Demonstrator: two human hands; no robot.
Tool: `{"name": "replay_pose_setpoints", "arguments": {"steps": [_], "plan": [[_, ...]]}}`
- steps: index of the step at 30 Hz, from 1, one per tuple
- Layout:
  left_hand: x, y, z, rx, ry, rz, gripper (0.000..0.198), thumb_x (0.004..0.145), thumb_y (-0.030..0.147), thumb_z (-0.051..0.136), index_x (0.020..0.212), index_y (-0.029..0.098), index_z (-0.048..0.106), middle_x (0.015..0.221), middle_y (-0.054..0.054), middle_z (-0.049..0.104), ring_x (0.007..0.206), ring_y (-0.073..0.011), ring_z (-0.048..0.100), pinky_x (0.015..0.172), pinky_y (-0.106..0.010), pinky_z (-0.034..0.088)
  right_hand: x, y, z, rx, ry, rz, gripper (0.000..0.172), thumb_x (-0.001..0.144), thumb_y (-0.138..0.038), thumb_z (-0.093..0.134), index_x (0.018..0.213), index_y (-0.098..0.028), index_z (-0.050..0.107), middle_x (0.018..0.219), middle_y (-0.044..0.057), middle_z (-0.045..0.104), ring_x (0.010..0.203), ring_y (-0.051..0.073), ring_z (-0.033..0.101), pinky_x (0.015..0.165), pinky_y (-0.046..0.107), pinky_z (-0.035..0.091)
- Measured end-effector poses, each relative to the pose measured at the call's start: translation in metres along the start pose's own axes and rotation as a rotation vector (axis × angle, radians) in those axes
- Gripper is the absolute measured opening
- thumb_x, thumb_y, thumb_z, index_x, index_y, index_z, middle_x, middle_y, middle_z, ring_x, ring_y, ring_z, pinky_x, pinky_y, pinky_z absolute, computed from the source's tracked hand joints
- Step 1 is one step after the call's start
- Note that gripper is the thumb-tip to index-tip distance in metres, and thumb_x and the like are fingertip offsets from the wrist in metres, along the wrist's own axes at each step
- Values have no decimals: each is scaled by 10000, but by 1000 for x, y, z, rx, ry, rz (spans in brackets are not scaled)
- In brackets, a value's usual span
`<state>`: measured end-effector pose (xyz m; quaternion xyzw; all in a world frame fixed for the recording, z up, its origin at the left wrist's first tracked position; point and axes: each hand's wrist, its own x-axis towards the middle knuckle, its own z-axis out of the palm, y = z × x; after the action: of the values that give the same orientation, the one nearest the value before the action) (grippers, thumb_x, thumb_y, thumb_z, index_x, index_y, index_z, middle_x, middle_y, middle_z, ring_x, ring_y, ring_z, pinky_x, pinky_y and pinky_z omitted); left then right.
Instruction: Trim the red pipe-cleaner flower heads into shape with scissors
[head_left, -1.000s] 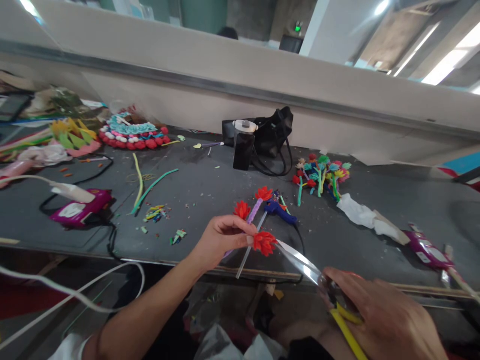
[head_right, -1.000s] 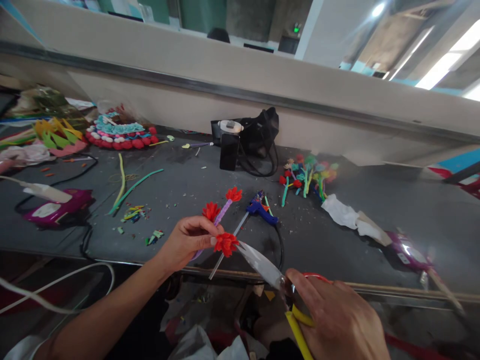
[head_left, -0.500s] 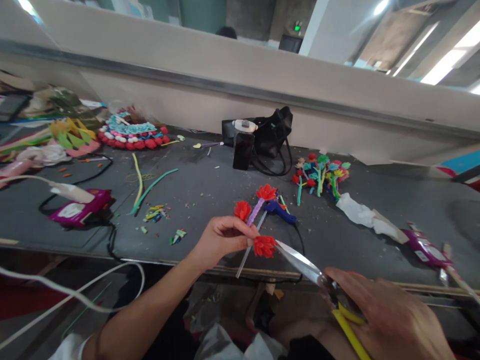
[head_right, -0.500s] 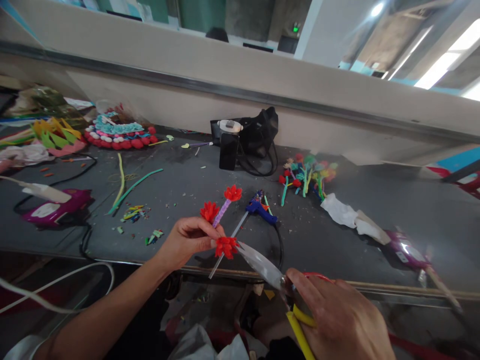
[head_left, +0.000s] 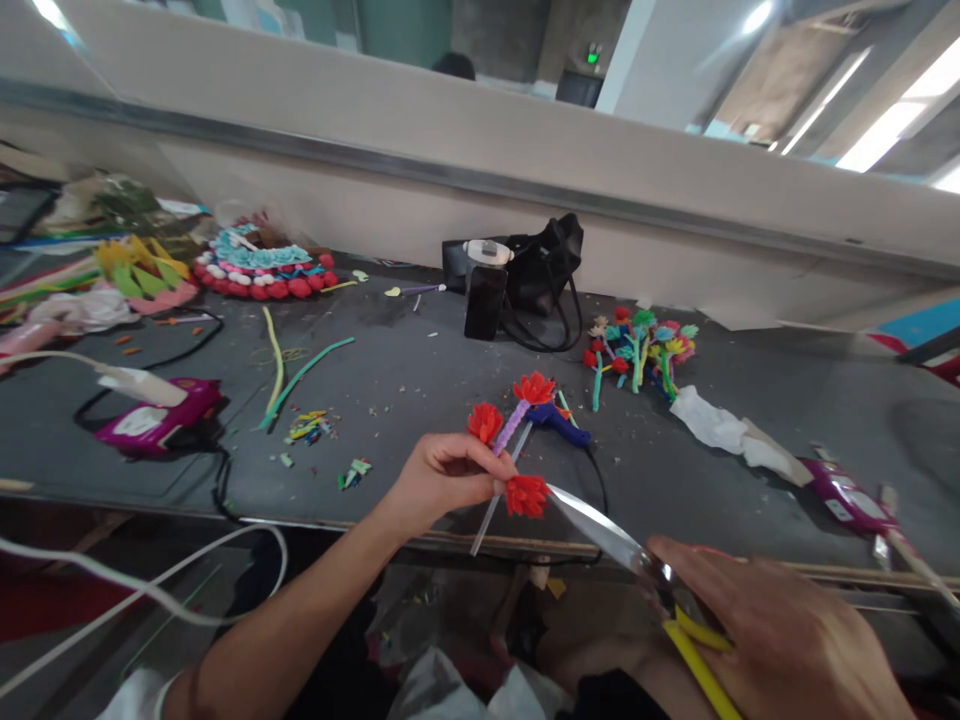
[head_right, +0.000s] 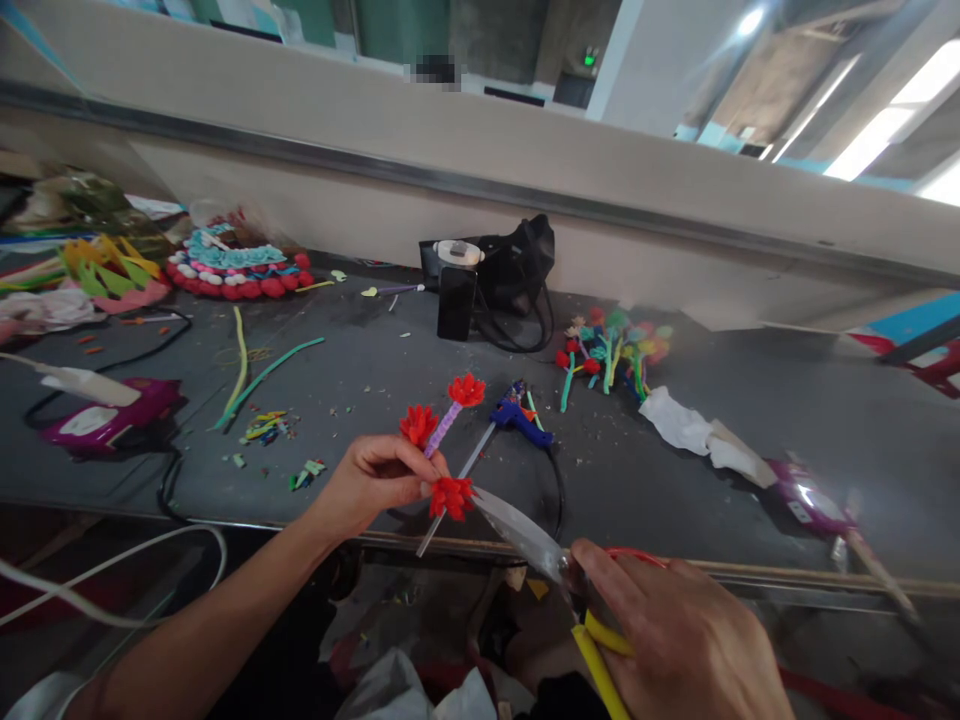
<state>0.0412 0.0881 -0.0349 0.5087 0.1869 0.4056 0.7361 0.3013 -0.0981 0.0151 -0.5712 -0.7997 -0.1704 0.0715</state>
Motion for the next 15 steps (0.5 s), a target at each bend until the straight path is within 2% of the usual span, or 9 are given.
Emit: {"name": "replay_pose_setpoints", "arguments": {"steps": [5, 10, 15], "plan": [[0, 0, 0, 0, -14, 12, 103, 661, 164, 879, 700, 146, 786, 756, -75, 770, 678, -155, 698, 668, -268, 564, 9, -3, -6, -10, 28, -3, 344, 773, -177, 458, 1051, -258, 644, 744, -48, 767, 555, 165, 723, 467, 259, 535], [0, 0, 0, 32, -21, 17, 126, 661, 202, 887, 704, 142, 785, 747, -84, 764, 672, -166, 690, 666, -289, 558, 5, -1, -4, -25, 54, -8, 373, 755, -153, 445, 1063, -266, 622, 766, -38, 775, 550, 178, 723, 475, 279, 539], [0, -2, -2, 15, -41, 20, 106, 675, 188, 879, 714, 148, 789, 746, -71, 761, 672, -154, 683, 675, -277, 539, 5, -2, -6, -7, 22, 2, 345, 786, -166, 454, 1065, -268, 629, 752, -57, 764, 575, 162, 728, 491, 260, 523]]}}
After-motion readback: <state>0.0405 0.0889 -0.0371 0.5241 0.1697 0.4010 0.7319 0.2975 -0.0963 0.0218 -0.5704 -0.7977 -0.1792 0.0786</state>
